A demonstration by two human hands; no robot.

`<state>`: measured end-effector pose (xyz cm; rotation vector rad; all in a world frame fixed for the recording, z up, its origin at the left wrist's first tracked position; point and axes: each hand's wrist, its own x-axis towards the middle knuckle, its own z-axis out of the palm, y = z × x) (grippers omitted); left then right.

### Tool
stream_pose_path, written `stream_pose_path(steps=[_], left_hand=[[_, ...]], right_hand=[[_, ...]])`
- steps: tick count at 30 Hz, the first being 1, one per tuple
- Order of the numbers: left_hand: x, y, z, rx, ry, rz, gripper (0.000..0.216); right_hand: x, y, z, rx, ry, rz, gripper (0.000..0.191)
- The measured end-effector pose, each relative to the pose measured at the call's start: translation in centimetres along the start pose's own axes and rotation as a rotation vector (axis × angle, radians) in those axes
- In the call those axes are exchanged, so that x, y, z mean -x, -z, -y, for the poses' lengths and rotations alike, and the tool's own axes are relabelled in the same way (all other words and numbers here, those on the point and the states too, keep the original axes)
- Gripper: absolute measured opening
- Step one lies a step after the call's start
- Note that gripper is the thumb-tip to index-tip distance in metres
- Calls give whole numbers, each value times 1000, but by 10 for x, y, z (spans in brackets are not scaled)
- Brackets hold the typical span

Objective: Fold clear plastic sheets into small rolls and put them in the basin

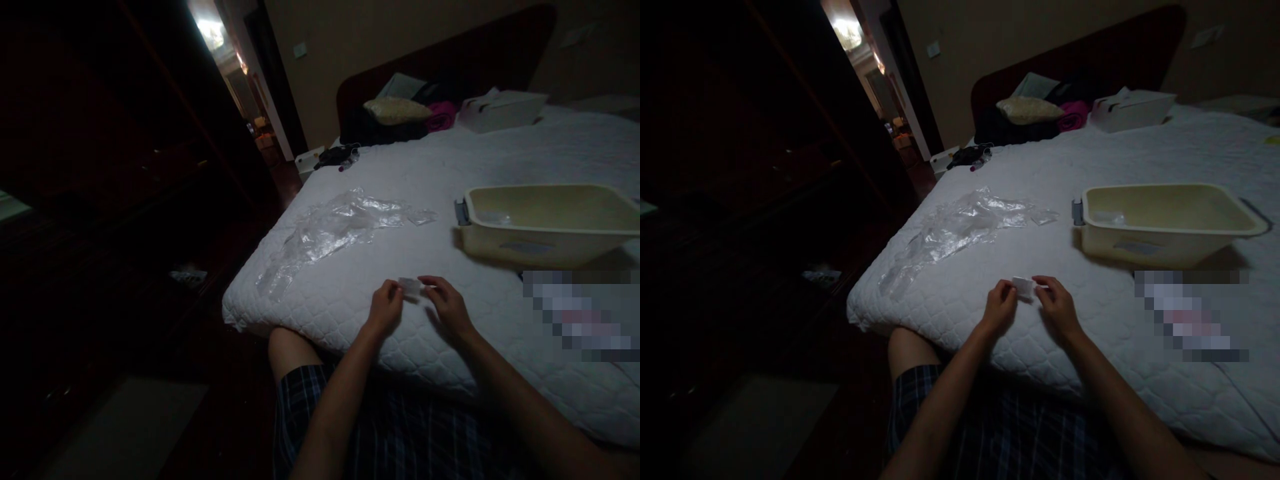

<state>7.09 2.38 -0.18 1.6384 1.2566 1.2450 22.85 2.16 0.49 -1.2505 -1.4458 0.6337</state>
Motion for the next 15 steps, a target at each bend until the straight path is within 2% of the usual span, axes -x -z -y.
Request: stream_pose_path(steps=[4,8,12,15], left_hand=[[-6,-2,-4,249,133,0,13],[-10,-3,-11,436,223,54,30],[-7,-3,-11,529,341,134,49],[-4,-2,-6,579,355,149,53]], right_hand=[[-10,-3,13,-94,-160,27,41],[-20,-1,25,-85,-186,142,43],[-27,5,32,-147,-193,29,46],[-29,9,33,-180,-216,26,48]])
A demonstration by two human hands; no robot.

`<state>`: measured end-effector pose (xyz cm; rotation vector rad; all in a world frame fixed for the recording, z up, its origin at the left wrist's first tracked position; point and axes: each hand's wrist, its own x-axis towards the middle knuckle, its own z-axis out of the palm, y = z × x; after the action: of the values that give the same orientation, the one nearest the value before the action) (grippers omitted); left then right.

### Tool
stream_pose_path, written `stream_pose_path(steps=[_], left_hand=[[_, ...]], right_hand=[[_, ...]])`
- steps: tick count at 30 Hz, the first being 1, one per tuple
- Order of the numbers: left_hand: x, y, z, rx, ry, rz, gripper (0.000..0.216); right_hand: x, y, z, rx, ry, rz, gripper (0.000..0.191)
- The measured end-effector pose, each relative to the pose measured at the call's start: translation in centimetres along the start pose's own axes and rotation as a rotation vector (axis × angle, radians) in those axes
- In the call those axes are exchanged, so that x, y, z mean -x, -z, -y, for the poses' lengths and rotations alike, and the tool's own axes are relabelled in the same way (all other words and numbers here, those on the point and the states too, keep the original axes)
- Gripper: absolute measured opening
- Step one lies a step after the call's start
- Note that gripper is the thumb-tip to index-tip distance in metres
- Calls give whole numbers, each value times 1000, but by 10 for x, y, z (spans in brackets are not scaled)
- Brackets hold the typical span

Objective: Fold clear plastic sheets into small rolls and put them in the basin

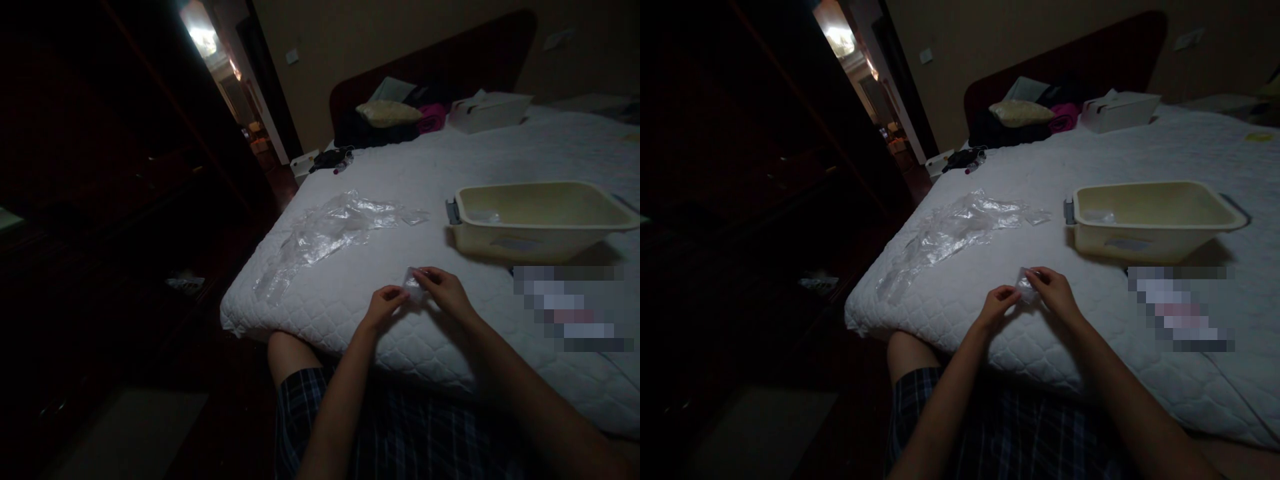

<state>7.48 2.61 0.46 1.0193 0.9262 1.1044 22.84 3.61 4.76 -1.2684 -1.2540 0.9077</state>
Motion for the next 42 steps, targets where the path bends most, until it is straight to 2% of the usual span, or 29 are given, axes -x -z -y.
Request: stream_pose_path(steps=[3,10,14,17,22,24,27,30,33,35,37,42], left_hand=[[0,3,4,49,33,-9,49],[3,-1,-1,172,95,-87,54],[5,-4,-2,90,45,-115,51],[7,-7,1,13,6,-117,45],[11,-13,12,-157,-68,-140,31],[14,-13,15,-282,-81,-169,26],[19,-13,15,-448,-132,-177,17],[22,-14,13,-559,-138,-173,15],[22,-14,9,-639,-167,-166,13],[22,-15,9,-686,-184,-147,15],[22,-15,10,-726,-193,-141,18],[23,-15,16,-831,-220,-151,26]], right_hand=[[0,1,-1,-19,-24,14,47],[9,-3,-14,-183,-149,-46,48],[13,-3,-15,-129,-94,18,42],[13,-1,-14,-110,-48,17,39],[8,19,-10,-112,-91,5,37],[-3,39,-2,-64,-78,-43,39],[-29,83,20,46,-52,-148,44],[-64,130,53,73,-18,-263,44],[-104,165,81,84,-26,-328,39],[-131,179,88,104,-85,-322,37],[-155,185,84,120,-131,-258,39],[-187,180,43,160,-193,29,50]])
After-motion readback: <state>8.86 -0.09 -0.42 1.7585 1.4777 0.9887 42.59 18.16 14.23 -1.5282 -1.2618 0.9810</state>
